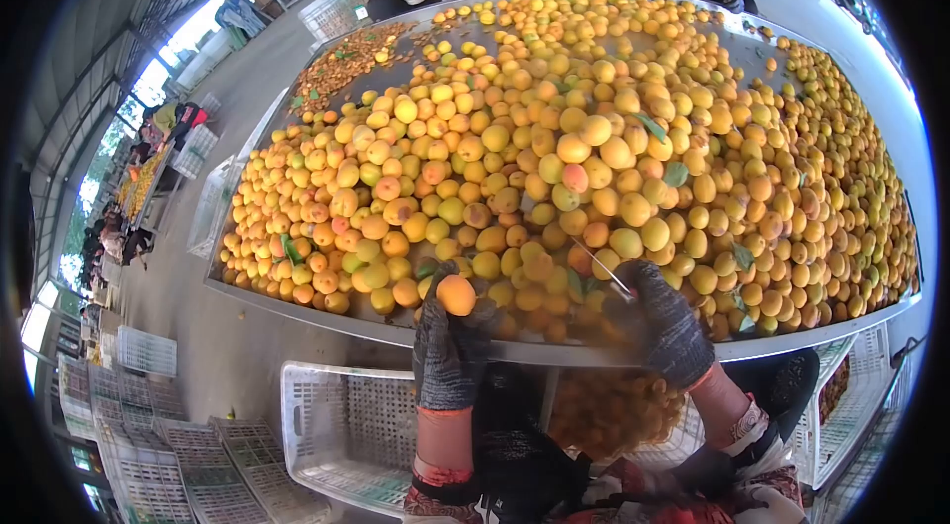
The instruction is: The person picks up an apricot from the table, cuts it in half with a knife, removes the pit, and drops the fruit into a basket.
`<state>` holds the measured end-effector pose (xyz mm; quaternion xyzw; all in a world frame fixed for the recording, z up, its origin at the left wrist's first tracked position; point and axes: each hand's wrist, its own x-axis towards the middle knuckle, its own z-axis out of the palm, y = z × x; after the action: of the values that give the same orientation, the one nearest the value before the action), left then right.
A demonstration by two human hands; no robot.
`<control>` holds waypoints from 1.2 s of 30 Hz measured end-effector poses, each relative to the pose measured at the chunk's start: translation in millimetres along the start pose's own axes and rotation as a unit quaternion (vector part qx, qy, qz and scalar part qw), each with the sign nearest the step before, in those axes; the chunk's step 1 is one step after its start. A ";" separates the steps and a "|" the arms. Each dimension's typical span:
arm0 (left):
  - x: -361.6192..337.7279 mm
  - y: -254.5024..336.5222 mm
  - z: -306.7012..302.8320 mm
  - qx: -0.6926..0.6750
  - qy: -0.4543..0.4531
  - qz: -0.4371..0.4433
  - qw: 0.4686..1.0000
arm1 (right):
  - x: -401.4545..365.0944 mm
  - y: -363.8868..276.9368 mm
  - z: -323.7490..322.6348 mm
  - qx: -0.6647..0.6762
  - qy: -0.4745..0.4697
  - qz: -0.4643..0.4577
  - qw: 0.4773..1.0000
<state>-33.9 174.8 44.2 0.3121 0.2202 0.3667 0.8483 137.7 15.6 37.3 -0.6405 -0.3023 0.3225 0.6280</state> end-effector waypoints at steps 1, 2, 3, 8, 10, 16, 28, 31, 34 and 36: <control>-3.7 -3.5 7.1 -0.003 -0.027 0.019 0.999 | 2.2 -2.8 1.3 0.185 -0.018 0.050 0.981; -6.6 -7.3 12.7 -0.005 -0.031 0.015 0.999 | -7.5 -14.1 2.5 0.135 -0.048 0.042 0.989; -9.8 -11.4 17.3 -0.014 -0.037 0.031 0.999 | -11.0 -21.5 10.1 0.133 -0.042 0.042 0.989; -18.4 -30.4 21.5 -0.021 -0.061 0.034 0.997 | -28.8 -38.3 23.8 -0.174 -0.053 -0.164 0.970; -23.4 -37.0 31.0 -0.088 -0.078 0.047 0.992 | -32.3 -40.9 26.0 -0.236 -0.055 -0.182 0.953; -36.9 -53.1 32.4 -0.054 -0.071 0.035 0.995 | -44.5 -34.7 22.6 -0.258 -0.110 -0.178 0.943; -53.8 -63.1 52.1 0.030 -0.057 0.089 0.994 | -74.1 -46.7 9.3 -0.142 -0.113 -0.103 0.978; -60.9 -63.0 56.6 0.021 -0.051 0.109 0.993 | -80.5 -46.7 2.3 -0.320 -0.092 -0.256 0.907; -69.1 -62.1 58.6 0.035 -0.047 0.109 0.992 | -85.0 -38.0 2.4 -0.260 -0.092 -0.249 0.928; -70.5 -64.2 56.7 0.029 -0.061 0.101 0.993 | -87.2 -35.8 1.8 -0.140 -0.103 -0.192 0.966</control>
<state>-13.4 66.0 50.2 0.3788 0.1460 0.4240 0.8096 83.7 -51.4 76.0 -0.6151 -0.5247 0.2147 0.5480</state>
